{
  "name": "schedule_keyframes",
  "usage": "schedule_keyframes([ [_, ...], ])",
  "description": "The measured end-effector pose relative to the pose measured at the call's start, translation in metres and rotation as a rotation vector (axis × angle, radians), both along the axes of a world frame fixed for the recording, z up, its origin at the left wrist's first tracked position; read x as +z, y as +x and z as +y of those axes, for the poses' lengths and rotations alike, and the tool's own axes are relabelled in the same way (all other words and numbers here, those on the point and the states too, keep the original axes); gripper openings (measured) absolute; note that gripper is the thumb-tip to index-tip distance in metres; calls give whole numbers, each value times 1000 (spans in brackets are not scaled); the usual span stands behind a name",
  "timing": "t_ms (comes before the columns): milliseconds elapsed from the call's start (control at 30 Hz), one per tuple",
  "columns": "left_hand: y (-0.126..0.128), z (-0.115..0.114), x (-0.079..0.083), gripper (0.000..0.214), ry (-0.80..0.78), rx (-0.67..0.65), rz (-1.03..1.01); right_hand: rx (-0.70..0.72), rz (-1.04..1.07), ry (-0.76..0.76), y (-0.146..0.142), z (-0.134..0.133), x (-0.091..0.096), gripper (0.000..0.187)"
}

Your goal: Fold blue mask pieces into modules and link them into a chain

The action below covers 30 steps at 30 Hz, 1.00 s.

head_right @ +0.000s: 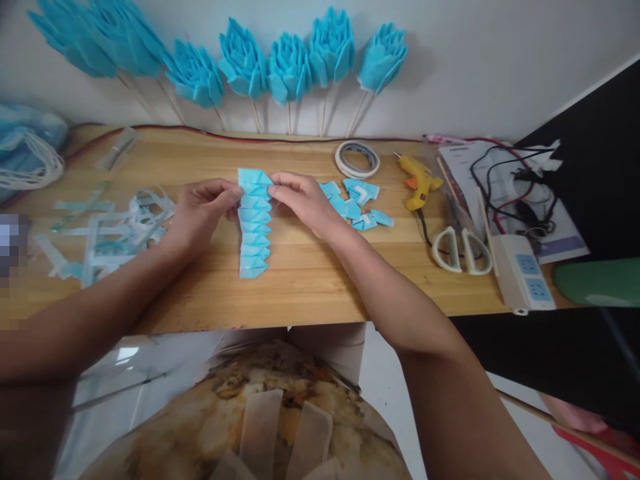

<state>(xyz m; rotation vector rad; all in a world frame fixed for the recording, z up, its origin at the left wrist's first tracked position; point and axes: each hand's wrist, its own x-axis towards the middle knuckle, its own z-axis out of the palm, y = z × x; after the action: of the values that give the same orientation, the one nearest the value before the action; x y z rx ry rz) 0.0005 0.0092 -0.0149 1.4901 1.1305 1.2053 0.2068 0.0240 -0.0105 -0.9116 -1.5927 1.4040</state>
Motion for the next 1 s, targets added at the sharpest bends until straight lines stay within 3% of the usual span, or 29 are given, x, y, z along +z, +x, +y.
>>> schedule_keyframes([
  [167,2,-2,1,27,5,11,3,-41,-3,13,-5,-3,2,51],
  [500,3,-2,1,22,-23,-21,-24,-46,-31,31,-4,-1,-5,37],
  [667,2,-1,-1,24,-6,4,-36,-52,-4,-12,-5,-2,0,43],
  [1000,2,-3,-2,23,11,-26,-7,-12,29,-92,-7,-1,-8,27],
])
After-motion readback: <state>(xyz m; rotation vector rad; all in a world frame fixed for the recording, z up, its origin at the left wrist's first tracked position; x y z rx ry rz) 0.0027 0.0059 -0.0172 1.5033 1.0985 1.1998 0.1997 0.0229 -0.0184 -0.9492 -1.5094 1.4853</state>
